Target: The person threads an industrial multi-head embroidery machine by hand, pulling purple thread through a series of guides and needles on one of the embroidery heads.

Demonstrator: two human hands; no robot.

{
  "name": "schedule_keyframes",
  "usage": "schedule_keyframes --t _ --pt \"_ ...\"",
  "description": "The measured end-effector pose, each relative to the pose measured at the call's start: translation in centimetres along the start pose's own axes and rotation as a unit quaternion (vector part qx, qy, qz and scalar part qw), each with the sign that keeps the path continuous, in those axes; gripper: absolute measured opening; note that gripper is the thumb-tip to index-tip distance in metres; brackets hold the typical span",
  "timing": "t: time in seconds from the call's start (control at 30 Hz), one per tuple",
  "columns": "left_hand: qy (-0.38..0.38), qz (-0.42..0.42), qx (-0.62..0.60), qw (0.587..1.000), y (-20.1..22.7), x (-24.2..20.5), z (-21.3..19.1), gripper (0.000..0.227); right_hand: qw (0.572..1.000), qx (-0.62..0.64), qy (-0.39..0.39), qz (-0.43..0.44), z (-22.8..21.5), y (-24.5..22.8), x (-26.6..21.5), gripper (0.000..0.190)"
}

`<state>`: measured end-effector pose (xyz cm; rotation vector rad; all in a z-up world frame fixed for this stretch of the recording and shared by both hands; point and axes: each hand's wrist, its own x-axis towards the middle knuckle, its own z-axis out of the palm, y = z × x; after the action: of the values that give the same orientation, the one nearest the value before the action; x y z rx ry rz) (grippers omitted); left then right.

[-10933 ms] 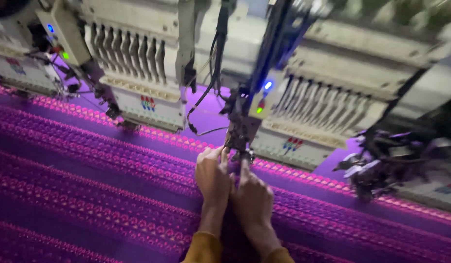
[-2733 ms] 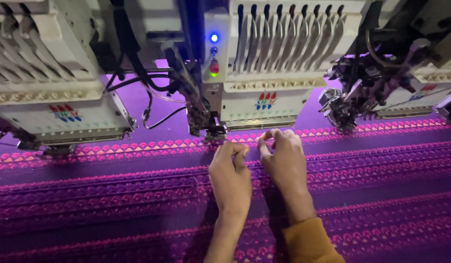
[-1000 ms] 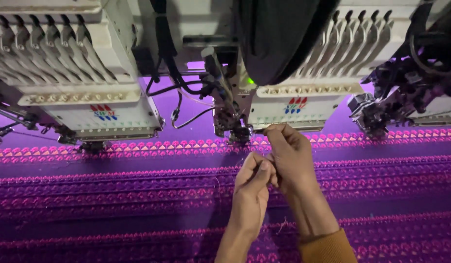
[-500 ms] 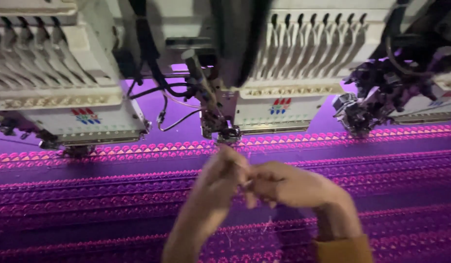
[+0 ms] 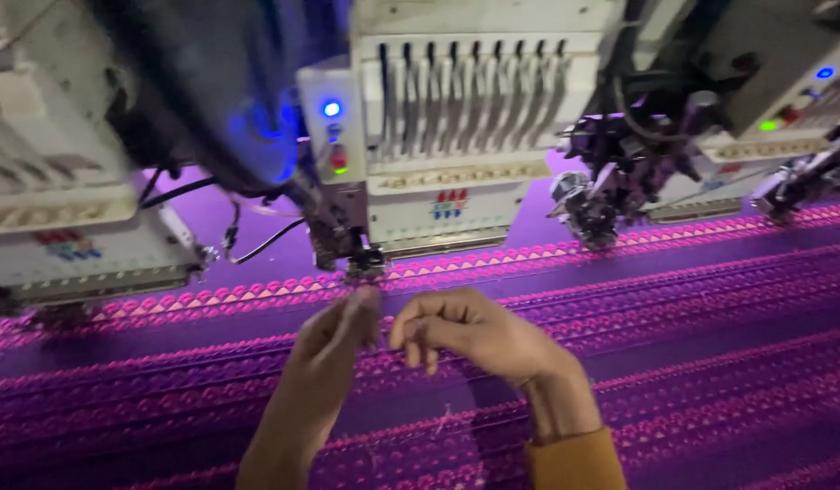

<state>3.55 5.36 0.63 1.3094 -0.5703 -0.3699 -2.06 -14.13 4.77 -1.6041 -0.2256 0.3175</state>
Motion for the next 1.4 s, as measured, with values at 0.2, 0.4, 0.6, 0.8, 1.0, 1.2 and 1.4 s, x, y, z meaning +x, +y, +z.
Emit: schedule_keyframes --t 0.2,0.4,0.6,0.8,1.0,1.2,1.4 --pt "0.042 -0.012 -0.347 0.937 -0.9 0.6 3.5 0.035 0.998 0.053 -0.026 -0.039 0.0 1.9 -3.5 0.030" --pt "0.129 -0.078 -0.089 0.985 -3.9 0.6 5.7 0.041 0.994 0.085 0.064 -0.023 -1.6 2.8 -6.2 0.025" --pt "0.166 -0.007 0.291 0.942 -3.4 0.7 7.5 0.025 0.984 0.082 0.148 -0.050 -2.3 3.5 -5.9 0.023" --pt "0.196 -0.050 0.369 0.907 -1.0 0.2 5.9 0.030 0.918 -0.064 0.391 -0.031 -1.0 2.3 -4.8 0.016" --pt "0.287 -0.175 0.520 0.785 1.6 -3.2 -2.3 0.026 0.858 -0.355 0.367 -0.049 1.1 4.9 -2.3 0.023" --pt "0.256 -0.134 0.590 0.754 0.8 -6.1 -2.9 0.017 0.817 -0.498 0.271 -0.105 6.7 4.7 0.3 0.032" --pt "0.231 -0.089 0.688 0.682 -2.3 -7.2 -1.1 0.030 0.826 -0.489 0.252 -0.122 8.3 4.7 1.1 0.033"
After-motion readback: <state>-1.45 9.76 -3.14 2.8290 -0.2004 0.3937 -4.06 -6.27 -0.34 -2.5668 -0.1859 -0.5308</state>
